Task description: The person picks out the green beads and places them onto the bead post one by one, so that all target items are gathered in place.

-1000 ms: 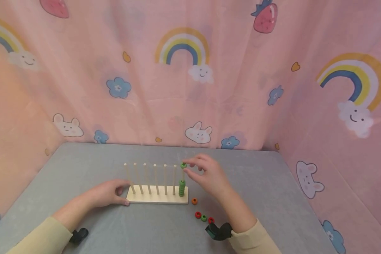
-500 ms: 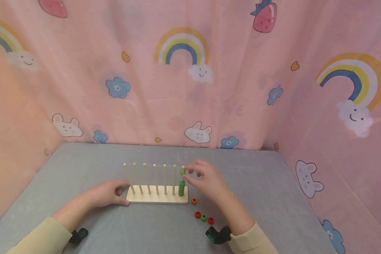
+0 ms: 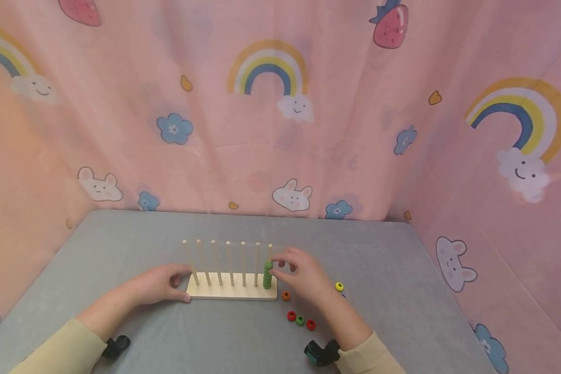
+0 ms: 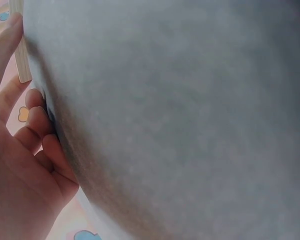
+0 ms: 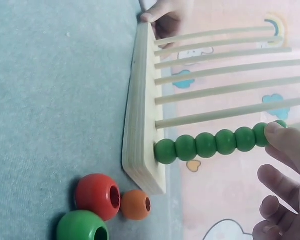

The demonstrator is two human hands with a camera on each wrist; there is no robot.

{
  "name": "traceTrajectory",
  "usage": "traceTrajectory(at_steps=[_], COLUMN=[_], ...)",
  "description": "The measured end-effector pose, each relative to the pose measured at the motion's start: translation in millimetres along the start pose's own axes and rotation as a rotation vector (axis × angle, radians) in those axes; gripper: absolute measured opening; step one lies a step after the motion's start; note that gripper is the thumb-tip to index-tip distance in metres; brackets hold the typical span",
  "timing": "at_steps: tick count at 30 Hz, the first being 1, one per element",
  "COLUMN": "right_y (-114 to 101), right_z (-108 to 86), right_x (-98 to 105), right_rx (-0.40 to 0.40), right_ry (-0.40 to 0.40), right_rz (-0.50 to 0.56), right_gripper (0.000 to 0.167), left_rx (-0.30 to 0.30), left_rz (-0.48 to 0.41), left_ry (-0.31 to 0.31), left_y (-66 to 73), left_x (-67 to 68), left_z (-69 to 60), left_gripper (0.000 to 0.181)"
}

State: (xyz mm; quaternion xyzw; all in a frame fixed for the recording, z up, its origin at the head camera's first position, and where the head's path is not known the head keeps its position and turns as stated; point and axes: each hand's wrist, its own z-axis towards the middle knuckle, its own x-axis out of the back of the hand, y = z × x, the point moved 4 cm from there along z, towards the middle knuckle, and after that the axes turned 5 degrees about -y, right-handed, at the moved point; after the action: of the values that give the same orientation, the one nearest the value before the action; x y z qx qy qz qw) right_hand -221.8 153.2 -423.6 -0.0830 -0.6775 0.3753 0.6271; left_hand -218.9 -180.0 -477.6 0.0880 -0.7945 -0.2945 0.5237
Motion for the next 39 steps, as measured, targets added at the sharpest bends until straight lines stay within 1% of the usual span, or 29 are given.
traceTrajectory(at_steps=[6, 11, 14, 17, 23, 25, 29, 36, 39], right_y=[3.5, 7.9, 9.3, 10.5, 19.3, 24.1, 33.6, 47.0, 50.9], right_z=[-1.4, -5.2, -9.1, -13.3, -25.9, -31.8, -44.6, -63.7, -69.5], right_x=[0.1, 0.0, -0.2, -0.4, 0.6, 1.6, 3.2, 3.8, 3.1], right_rx=[0.009, 0.015, 0.011, 0.028, 0.076, 0.092, 0.099, 0.018, 0.022], right_ry=[-0.009, -0.015, -0.034, -0.063, -0.124, -0.14, -0.164, -0.209, -0.211], right_rz=[-0.018, -0.035, -0.04, -0.051, -0.081, -0.075, -0.063, -0.04, -0.015], right_gripper=[0.021, 0.023, 0.024, 0.023, 0.019, 0.018, 0.017, 0.016, 0.016], left_rx=[-0.013, -0.012, -0.006, -0.002, -0.005, -0.005, -0.004, -0.006, -0.006], left_rz=[0.008, 0.014, 0.009, 0.002, -0.002, 0.0, 0.0, 0.013, 0.016], left_ry=[-0.001, 0.0, -0.002, -0.002, -0.003, -0.003, -0.004, -0.009, -0.008], left_y=[1.3, 2.0, 1.7, 0.6, 0.3, 0.3, 0.7, 3.6, 3.3], left_x=[1.3, 1.7, 1.5, 1.2, 1.3, 1.1, 1.0, 2.5, 2.2], left_z=[-0.2, -0.5, -0.6, -0.5, 0.1, 0.5, 0.9, -1.1, -1.4], left_gripper=[0.062, 0.063, 0.064, 0.064, 0.064, 0.064, 0.064, 0.064, 0.064])
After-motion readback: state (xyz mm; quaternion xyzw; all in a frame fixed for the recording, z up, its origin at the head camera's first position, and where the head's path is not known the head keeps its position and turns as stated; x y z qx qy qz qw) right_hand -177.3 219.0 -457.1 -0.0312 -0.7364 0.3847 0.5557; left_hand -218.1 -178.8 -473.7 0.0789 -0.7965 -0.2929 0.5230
